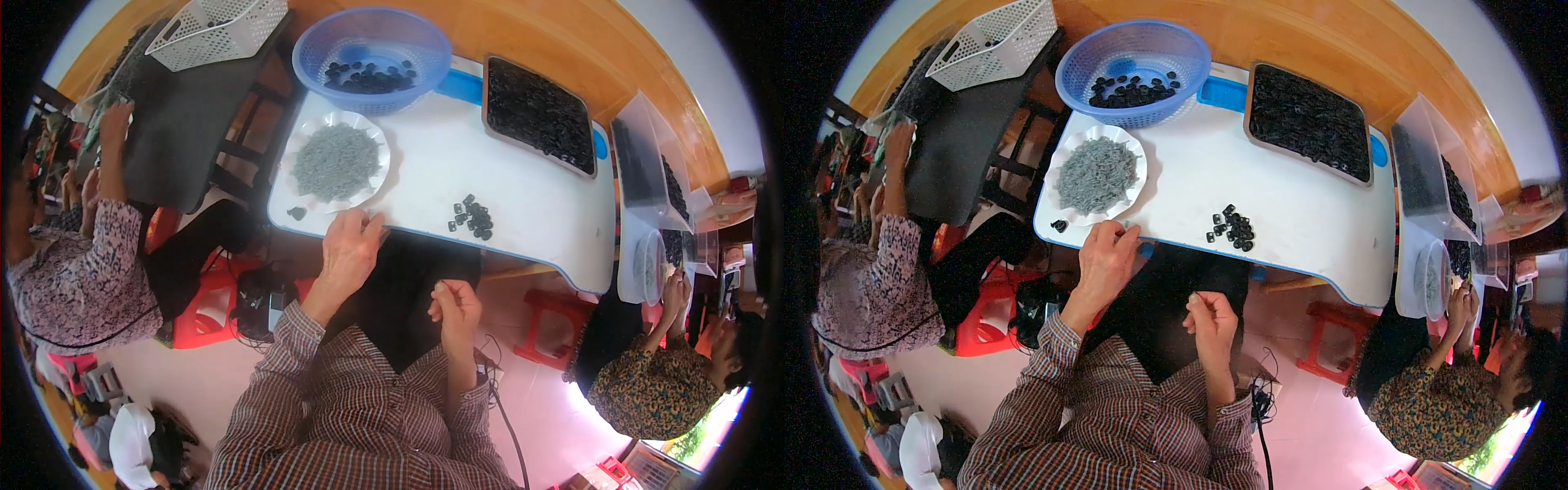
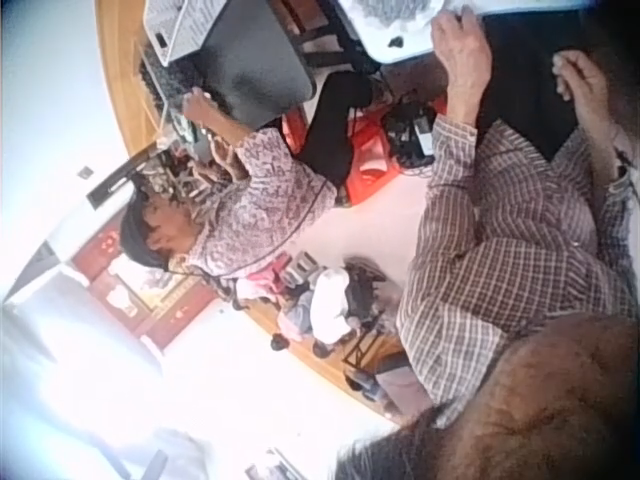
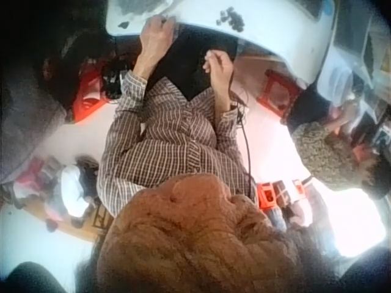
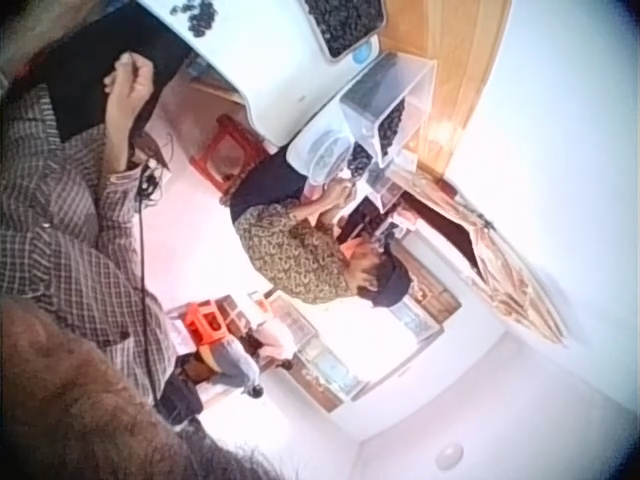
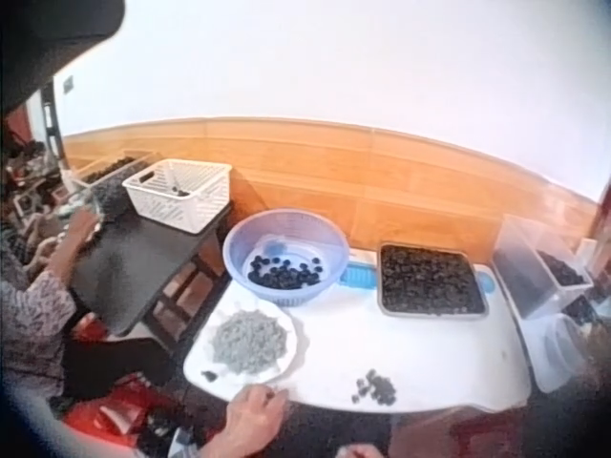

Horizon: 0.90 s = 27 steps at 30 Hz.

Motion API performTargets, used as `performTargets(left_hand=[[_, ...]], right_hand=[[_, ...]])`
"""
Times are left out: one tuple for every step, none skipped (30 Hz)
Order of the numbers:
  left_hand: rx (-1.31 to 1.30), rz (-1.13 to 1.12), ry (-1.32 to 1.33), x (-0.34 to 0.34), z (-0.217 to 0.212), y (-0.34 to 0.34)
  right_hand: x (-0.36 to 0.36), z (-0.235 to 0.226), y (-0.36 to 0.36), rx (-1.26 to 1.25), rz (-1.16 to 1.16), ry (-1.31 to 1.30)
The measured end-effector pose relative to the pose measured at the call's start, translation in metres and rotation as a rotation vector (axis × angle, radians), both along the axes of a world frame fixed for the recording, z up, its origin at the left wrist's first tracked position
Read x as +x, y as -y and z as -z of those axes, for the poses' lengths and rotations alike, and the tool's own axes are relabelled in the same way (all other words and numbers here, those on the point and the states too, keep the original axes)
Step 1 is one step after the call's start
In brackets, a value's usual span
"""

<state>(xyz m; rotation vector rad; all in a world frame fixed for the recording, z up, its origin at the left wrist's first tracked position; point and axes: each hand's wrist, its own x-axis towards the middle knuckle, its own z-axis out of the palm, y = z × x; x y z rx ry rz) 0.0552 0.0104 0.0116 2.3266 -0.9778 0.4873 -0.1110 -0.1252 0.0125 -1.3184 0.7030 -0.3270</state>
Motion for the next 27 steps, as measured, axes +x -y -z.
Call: performTargets(left_hand=[[0.0, 0.003, -0.002, 0.0, 0.001, 0.0], [0.012, 0.002, 0.011, 0.0, 0.002, -0.001], [0.023, 0.001, 0.023, -0.001, 0.003, -0.001], [0.023, 0.003, 0.023, 0.0, 0.004, -0.001], [0.008, -0.001, 0.048, 0.0, 0.005, -0.001], [-0.008, -0.005, 0.072, 0.0, 0.006, -0.001], [-0.012, 0.0, 0.072, 0.0, 0.009, -0.001], [-0.008, -0.003, 0.075, 0.001, 0.012, -0.001], [-0.005, -0.006, 0.079, 0.001, 0.014, -0.001], [-0.007, -0.002, 0.079, 0.001, 0.014, 0.0], [-0.02, -0.014, 0.083, 0.0, 0.014, 0.001], [-0.033, -0.025, 0.087, 0.0, 0.013, 0.002], [-0.036, -0.02, 0.086, 0.0, 0.012, 0.002], [-0.049, -0.017, 0.074, 0.0, 0.011, 0.002], [-0.062, -0.014, 0.062, 0.0, 0.01, 0.003], [-0.065, -0.011, 0.062, 0.001, 0.009, 0.003], [-0.068, -0.014, 0.053, 0.001, 0.009, 0.003], [-0.071, -0.018, 0.044, 0.001, 0.009, 0.003], [-0.077, -0.022, 0.042, 0.001, 0.01, 0.003], [-0.083, -0.027, 0.038, 0.001, 0.01, 0.003], [-0.113, -0.027, 0.03, -0.001, 0.01, 0.002], [-0.114, -0.025, 0.028, -0.003, 0.009, 0.002], [-0.224, 0.029, -0.073, -0.007, 0.008, 0.002], [-0.334, 0.083, -0.174, -0.012, 0.007, 0.002], [-0.333, 0.083, -0.178, -0.017, 0.004, 0.003], [-0.363, 0.121, -0.351, -0.024, 0.001, 0.002], [-0.392, 0.157, -0.525, -0.031, 0.0, 0.003]], right_hand=[[0.0, 0.0, 0.0, -0.001, 0.0, -0.01], [0.0, 0.0, 0.0, 0.0, 0.003, -0.011], [0.0, 0.0, 0.0, -0.004, 0.006, -0.013], [0.001, 0.001, 0.001, -0.009, 0.008, -0.014], [0.002, 0.001, 0.001, -0.009, 0.01, -0.013], [0.003, 0.0, 0.0, 0.01, 0.008, -0.018], [0.003, -0.001, 0.001, 0.026, 0.009, -0.022], [0.003, -0.001, 0.002, 0.022, 0.014, -0.022], [0.003, 0.0, 0.002, 0.02, 0.007, -0.027], [0.003, 0.001, 0.003, 0.021, -0.003, -0.032], [0.003, 0.001, 0.003, 0.019, 0.001, -0.031], [0.003, 0.001, 0.003, 0.026, -0.001, -0.039], [0.003, 0.001, 0.002, 0.033, -0.002, -0.046], [0.003, 0.002, 0.002, 0.03, 0.004, -0.046], [0.003, 0.002, 0.001, 0.025, 0.001, -0.047], [0.003, 0.002, 0.001, 0.021, -0.003, -0.048], [0.003, 0.002, 0.0, 0.018, 0.0, -0.048], [0.003, 0.002, -0.001, 0.013, -0.006, -0.04], [0.003, 0.002, -0.001, 0.007, -0.014, -0.032], [0.003, 0.003, -0.001, 0.006, -0.013, -0.031], [0.003, 0.003, 0.0, 0.01, -0.011, -0.035], [0.001, 0.004, -0.001, 0.015, -0.008, -0.041], [0.0, 0.004, 0.0, 0.015, -0.006, -0.044], [0.0, 0.005, 0.001, 0.011, -0.001, -0.05], [0.0, 0.006, 0.003, 0.008, 0.005, -0.056], [0.0, 0.006, 0.004, 0.009, 0.006, -0.06], [0.0, 0.006, 0.004, 0.024, 0.003, -0.041]])
